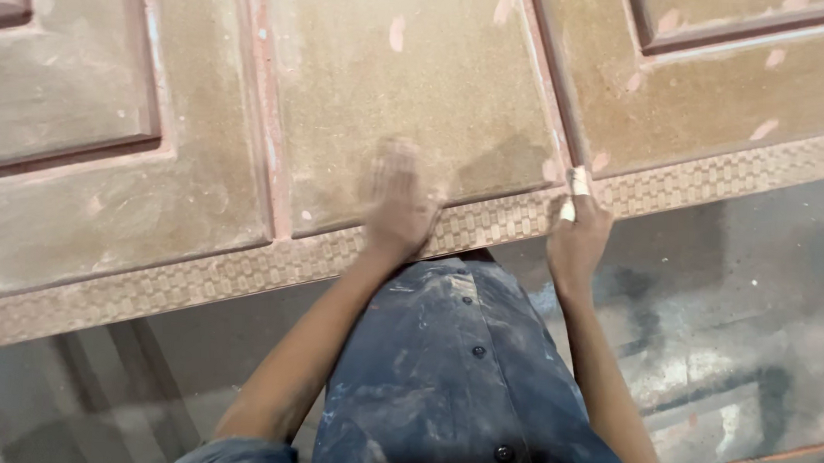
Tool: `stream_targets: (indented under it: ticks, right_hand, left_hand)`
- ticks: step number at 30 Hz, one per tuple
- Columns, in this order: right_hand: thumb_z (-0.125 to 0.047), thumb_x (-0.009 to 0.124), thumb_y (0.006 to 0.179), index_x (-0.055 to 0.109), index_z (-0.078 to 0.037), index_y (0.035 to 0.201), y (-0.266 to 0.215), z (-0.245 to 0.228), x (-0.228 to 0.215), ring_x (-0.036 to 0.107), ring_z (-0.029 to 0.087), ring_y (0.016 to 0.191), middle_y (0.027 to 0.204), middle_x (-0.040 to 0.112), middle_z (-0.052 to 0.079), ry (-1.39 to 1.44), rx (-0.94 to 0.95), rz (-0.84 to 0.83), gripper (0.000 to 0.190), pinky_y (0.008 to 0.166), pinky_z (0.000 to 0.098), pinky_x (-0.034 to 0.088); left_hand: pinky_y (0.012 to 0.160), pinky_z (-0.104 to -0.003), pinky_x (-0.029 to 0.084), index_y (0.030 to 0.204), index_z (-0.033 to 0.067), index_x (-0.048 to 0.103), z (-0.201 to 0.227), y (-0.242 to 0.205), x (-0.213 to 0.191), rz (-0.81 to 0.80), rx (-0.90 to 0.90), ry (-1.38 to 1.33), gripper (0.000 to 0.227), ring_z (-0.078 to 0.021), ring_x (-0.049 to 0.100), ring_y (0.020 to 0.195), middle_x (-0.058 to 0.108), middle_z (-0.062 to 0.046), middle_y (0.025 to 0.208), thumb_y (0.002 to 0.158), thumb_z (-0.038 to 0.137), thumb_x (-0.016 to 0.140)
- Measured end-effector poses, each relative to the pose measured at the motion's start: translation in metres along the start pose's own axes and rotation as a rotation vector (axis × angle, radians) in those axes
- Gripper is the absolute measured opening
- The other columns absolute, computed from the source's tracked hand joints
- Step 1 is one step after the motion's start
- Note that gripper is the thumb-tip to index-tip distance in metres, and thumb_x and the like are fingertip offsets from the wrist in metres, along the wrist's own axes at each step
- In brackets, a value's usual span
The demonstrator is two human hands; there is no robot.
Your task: The person sands a large wooden door panel with a sanding block, moving across flat surfaces and along raised geometric edges. The person uses both hands to apply pressure and guide the sanding block along the contours of the panel.
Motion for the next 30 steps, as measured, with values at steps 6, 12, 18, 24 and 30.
stream_targets:
  ticks: [6,12,18,24,30]
  right_hand:
    - [-0.016,0.07,0.091,0.065,-0.009,0.137,-0.009,-0.063,0.055,0.051,0.04,0.114,0.145,0.062,0.012,-0.046,-0.433,-0.219,0.047,0.103,0.0485,0.041]
    - [-0.019,0.065,0.081,0.063,-0.017,0.14,-0.047,-0.125,0.128,0.049,0.037,0.122,0.156,0.049,0.003,-0.119,-0.846,-0.446,0.059,0.101,0.0482,0.043]
    - [-0.021,0.06,0.089,0.063,-0.017,0.139,-0.085,-0.182,0.183,0.05,0.034,0.118,0.151,0.05,0.009,-0.256,-1.183,-0.42,0.05,0.091,0.0497,0.042]
    - [-0.024,0.064,0.093,0.059,-0.02,0.144,-0.094,-0.197,0.19,0.052,0.035,0.119,0.145,0.052,0.011,-0.191,-1.151,-0.375,0.052,0.094,0.0509,0.044]
    - [-0.021,0.071,0.09,0.06,-0.026,0.146,-0.094,-0.203,0.198,0.051,0.031,0.114,0.146,0.051,0.01,-0.3,-1.088,-0.336,0.057,0.093,0.0481,0.04]
  left_hand:
    - [0.129,-0.044,0.024,0.157,0.0054,0.037,-0.033,-0.042,-0.032,-0.089,0.119,-0.019,0.079,-0.0283,0.035,0.155,0.04,-0.015,0.164,0.095,0.044,0.066]
    - [0.123,-0.052,0.024,0.156,-0.0003,0.038,-0.103,-0.133,-0.09,-0.055,-0.182,0.261,0.079,-0.0319,0.036,0.15,0.044,-0.018,0.158,0.095,0.042,0.065]
    - [0.126,-0.053,0.022,0.155,-0.0006,0.039,-0.105,-0.156,-0.084,0.068,-0.24,0.22,0.074,-0.0306,0.036,0.153,0.043,-0.017,0.159,0.097,0.038,0.065]
    - [0.129,-0.053,0.022,0.159,0.0009,0.039,-0.117,-0.172,-0.094,0.069,-0.238,0.034,0.072,-0.0316,0.033,0.156,0.04,-0.018,0.164,0.101,0.037,0.061]
    - [0.124,-0.061,0.017,0.157,0.006,0.041,-0.127,-0.17,-0.099,-0.009,-0.226,0.183,0.073,-0.0316,0.03,0.155,0.04,-0.012,0.164,0.097,0.043,0.061]
Point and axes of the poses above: each hand's wrist, its own y-axis towards the middle knuckle, its own x-axis out of the palm, z = x × y, the point moved 4 cm from there along y, towards the middle knuckle
